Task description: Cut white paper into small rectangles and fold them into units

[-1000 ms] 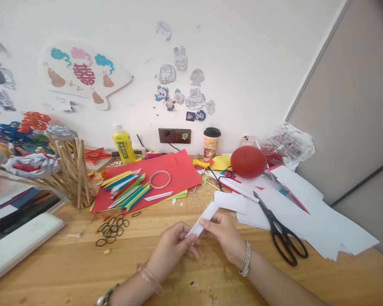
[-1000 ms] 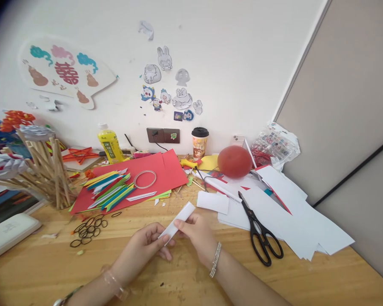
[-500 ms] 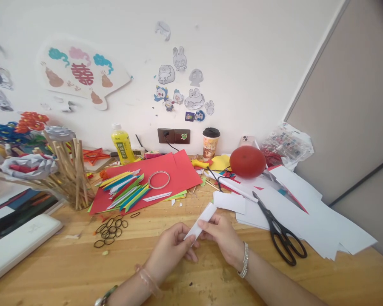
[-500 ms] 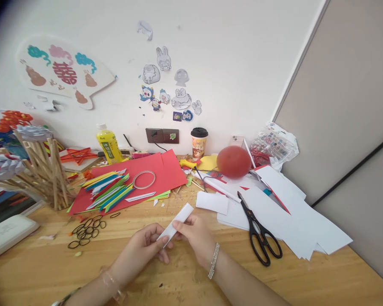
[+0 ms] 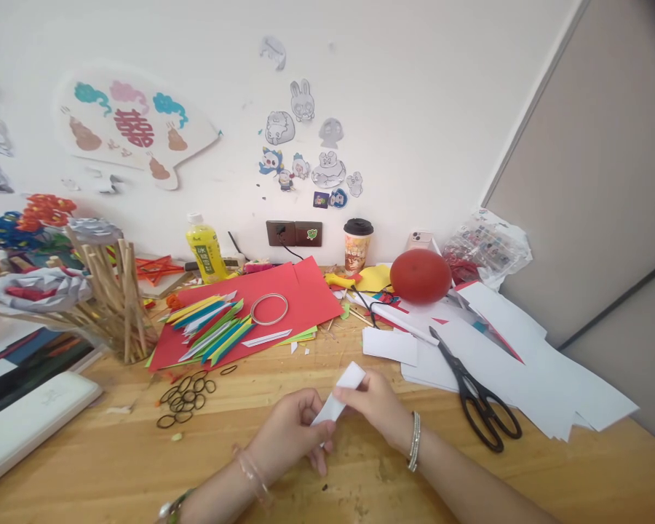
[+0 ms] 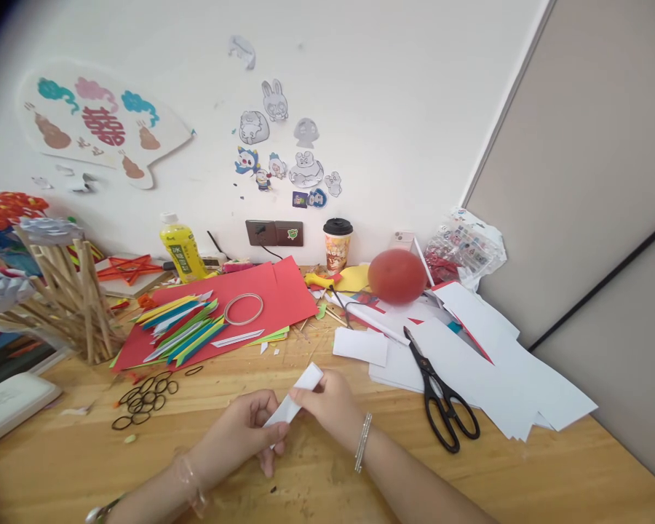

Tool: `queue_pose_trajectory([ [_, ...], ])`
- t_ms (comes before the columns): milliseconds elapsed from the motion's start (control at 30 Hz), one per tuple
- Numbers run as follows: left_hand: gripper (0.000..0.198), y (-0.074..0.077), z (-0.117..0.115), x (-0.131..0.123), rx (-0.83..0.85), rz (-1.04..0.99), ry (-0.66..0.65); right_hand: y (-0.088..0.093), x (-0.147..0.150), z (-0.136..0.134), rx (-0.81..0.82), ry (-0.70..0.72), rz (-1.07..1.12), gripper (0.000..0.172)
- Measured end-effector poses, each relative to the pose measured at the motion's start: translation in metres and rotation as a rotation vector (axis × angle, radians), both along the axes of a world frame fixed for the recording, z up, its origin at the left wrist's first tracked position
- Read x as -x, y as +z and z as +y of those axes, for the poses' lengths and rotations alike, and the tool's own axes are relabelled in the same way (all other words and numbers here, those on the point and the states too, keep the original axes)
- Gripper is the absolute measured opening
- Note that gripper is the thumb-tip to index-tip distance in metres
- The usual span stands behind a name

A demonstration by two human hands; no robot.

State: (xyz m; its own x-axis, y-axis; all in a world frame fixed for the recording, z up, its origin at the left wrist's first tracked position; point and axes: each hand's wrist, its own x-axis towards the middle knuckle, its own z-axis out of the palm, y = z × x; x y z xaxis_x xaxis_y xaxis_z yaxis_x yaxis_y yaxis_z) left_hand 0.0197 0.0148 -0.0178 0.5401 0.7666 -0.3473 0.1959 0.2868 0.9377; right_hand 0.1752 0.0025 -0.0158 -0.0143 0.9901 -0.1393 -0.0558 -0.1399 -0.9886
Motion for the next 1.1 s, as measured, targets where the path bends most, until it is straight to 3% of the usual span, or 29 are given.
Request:
queue_pose_trajectory([
  [200, 0.042, 0.006, 0.003, 0.002, 0.071, -0.049, -0.028, 0.005, -0.022, 0.010, -0.114, 0.108, -0.148, 0.040],
  [333, 0.045, 0.008, 0.005, 0.001, 0.033, -0.109, 0.035, 0.003, -0.026, 0.012, -0.127, 0.058, -0.022, 0.050],
  [467, 0.045, 0.006, 0.005, 0.000, 0.002, -0.200, 0.066, -0.002, -0.012, 0.005, -0.085, 0.409, 0.019, 0.047],
  [533, 0.045, 0.004, 0.006, 0.001, 0.002, -0.228, 0.036, -0.004, -0.004, 0.002, -0.069, 0.495, -0.001, 0.044],
  [667, 0.041, 0.001, 0.008, 0.005, 0.054, -0.253, -0.040, -0.006, -0.005, 0.005, -0.115, 0.345, -0.039, 0.048],
  [900, 0.042, 0.001, 0.011, 0.007, 0.066, -0.222, -0.029, 0.002, -0.041, 0.021, -0.227, -0.011, -0.006, 0.044],
  [967, 0.043, 0.001, 0.012, 0.007, 0.046, -0.216, -0.008, 0.002, -0.042, 0.020, -0.246, 0.031, -0.002, 0.050],
  [1100, 0.046, -0.003, 0.013, 0.005, 0.027, -0.201, -0.010, -0.001, -0.026, 0.012, -0.215, 0.300, -0.103, 0.049],
])
